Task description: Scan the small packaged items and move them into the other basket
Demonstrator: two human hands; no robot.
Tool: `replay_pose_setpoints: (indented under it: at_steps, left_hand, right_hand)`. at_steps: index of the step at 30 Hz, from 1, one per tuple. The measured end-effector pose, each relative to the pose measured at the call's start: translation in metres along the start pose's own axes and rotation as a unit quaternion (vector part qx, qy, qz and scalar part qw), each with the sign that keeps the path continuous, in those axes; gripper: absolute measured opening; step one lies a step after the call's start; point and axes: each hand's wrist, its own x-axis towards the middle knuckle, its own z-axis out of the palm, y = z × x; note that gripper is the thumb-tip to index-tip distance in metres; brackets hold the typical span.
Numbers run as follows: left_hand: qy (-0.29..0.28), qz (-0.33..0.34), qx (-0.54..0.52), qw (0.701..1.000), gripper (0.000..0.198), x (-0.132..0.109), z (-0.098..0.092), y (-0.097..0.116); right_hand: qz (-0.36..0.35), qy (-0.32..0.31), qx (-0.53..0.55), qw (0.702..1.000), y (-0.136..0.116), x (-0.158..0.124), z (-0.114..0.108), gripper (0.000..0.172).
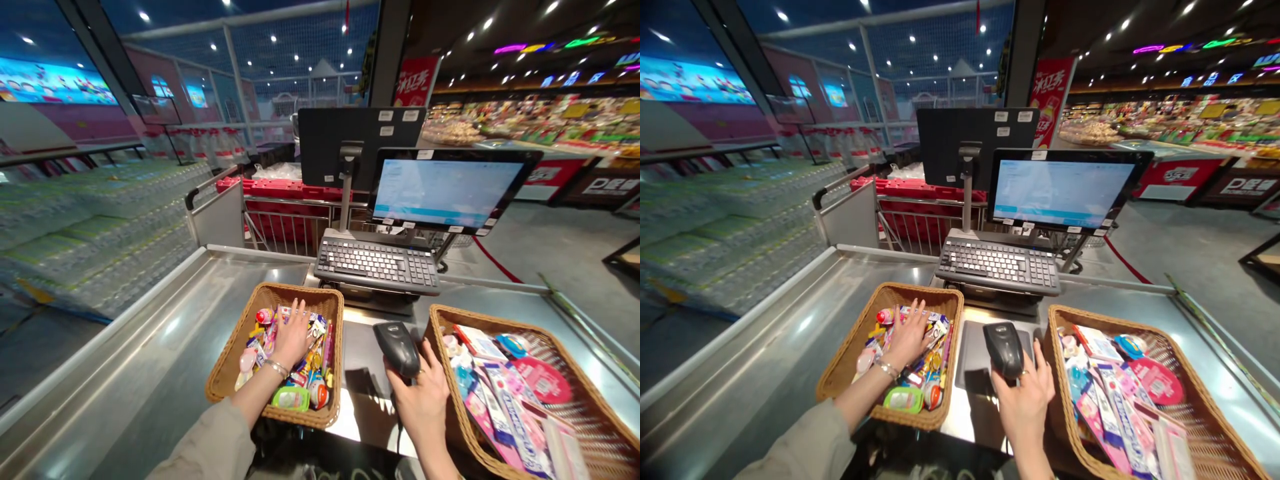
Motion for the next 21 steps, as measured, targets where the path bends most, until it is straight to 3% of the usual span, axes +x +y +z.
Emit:
replay_pose_setpoints:
  at_steps: [6, 12, 21]
  left_hand:
    - [-0.067, 0.007, 0.031, 0.997, 0.058, 0.014, 0.024, 0.009]
    - [-0.089, 0.012, 0.041, 0.995, 0.057, 0.018, 0.045, 0.015]
    - [-0.121, -0.001, 0.045, 0.992, 0.042, 0.023, 0.057, 0.024]
  right_hand:
    - [0.002, 0.0, -0.015, 1.0, 0.009, -0.001, 0.001, 0.049]
    - [-0.035, 0.012, -0.033, 0.999, 0.022, 0.0, 0.0, 0.044]
    - [-0.061, 0.027, -0.058, 0.996, 0.026, 0.008, -0.002, 0.047]
